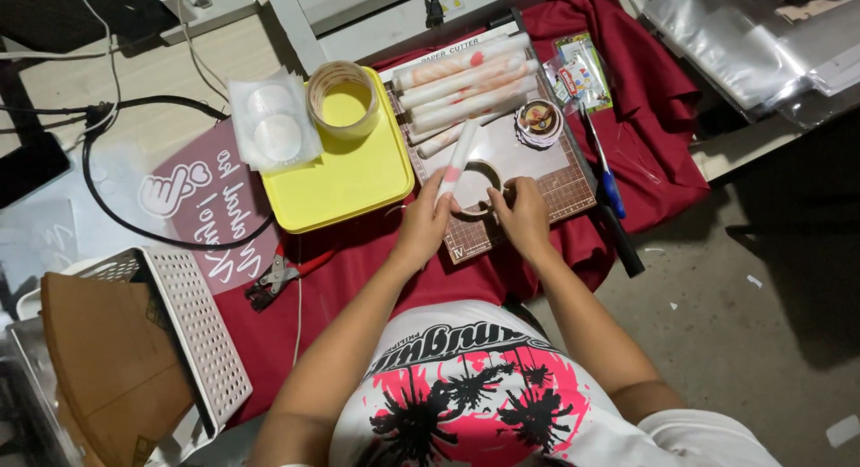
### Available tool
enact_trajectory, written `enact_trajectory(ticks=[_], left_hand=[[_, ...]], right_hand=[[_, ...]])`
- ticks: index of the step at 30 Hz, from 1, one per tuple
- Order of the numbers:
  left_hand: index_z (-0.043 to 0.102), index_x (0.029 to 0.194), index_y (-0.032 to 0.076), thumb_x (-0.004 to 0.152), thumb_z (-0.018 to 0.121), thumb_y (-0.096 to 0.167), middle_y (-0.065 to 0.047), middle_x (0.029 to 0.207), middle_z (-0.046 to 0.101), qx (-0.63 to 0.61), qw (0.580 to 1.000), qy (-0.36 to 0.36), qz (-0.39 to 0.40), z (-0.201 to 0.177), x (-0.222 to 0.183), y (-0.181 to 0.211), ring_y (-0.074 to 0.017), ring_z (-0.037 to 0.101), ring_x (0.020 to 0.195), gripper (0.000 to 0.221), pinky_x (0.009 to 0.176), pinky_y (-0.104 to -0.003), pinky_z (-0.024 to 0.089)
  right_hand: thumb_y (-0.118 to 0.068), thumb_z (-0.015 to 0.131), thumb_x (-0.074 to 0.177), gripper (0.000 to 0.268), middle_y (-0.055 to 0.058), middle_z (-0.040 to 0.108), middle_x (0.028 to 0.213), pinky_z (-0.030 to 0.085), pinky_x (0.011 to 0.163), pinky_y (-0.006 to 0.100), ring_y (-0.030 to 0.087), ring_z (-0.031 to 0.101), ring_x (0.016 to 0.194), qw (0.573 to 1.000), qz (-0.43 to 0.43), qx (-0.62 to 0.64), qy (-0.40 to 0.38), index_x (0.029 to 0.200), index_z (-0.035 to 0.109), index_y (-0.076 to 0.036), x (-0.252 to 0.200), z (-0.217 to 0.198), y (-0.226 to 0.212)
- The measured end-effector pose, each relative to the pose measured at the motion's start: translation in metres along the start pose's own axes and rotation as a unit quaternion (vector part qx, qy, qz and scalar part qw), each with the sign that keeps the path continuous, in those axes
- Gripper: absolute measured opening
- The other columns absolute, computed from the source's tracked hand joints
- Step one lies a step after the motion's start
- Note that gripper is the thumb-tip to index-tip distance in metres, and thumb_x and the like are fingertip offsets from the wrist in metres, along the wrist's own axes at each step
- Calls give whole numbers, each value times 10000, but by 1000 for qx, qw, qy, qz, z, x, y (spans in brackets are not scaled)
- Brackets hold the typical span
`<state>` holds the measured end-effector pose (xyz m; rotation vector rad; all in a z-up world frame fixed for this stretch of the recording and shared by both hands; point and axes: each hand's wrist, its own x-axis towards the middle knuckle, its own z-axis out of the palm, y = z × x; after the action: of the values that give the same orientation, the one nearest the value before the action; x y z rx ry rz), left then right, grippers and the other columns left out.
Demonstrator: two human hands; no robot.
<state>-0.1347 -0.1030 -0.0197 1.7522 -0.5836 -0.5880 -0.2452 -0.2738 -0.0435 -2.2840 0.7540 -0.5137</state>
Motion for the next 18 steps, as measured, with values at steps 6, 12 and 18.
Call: enact_trajectory(ticks=[6,12,18], left_hand=[[519,1376,120,1014,517,39,-115,1011,688,90,988,49,119,-18,-9,12,-272,708,838,371,720,-385,558],[663,1259,102,944,542,-86,-164,1000,604,154,962,115,195,-41,-20,75,-338,663,856,386,746,-441,534],[624,1289,66,984,508,-90,-175,1070,598,97,946,206,233,-62,-22,113,-337,651,973,362,844,-429,532]], right_hand=[[-136,706,945,175,190,607,940,491,760,492,405,607,877,989,-117,-90,16,951,600,3,28,11,12],[-44,725,944,160,211,629,1113,529,791,460,400,650,932,968,-235,-52,66,1026,599,8,59,-29,-77],[30,785,949,229,145,645,1222,582,886,361,286,702,1054,931,-333,117,95,1129,653,-21,51,-52,-178]])
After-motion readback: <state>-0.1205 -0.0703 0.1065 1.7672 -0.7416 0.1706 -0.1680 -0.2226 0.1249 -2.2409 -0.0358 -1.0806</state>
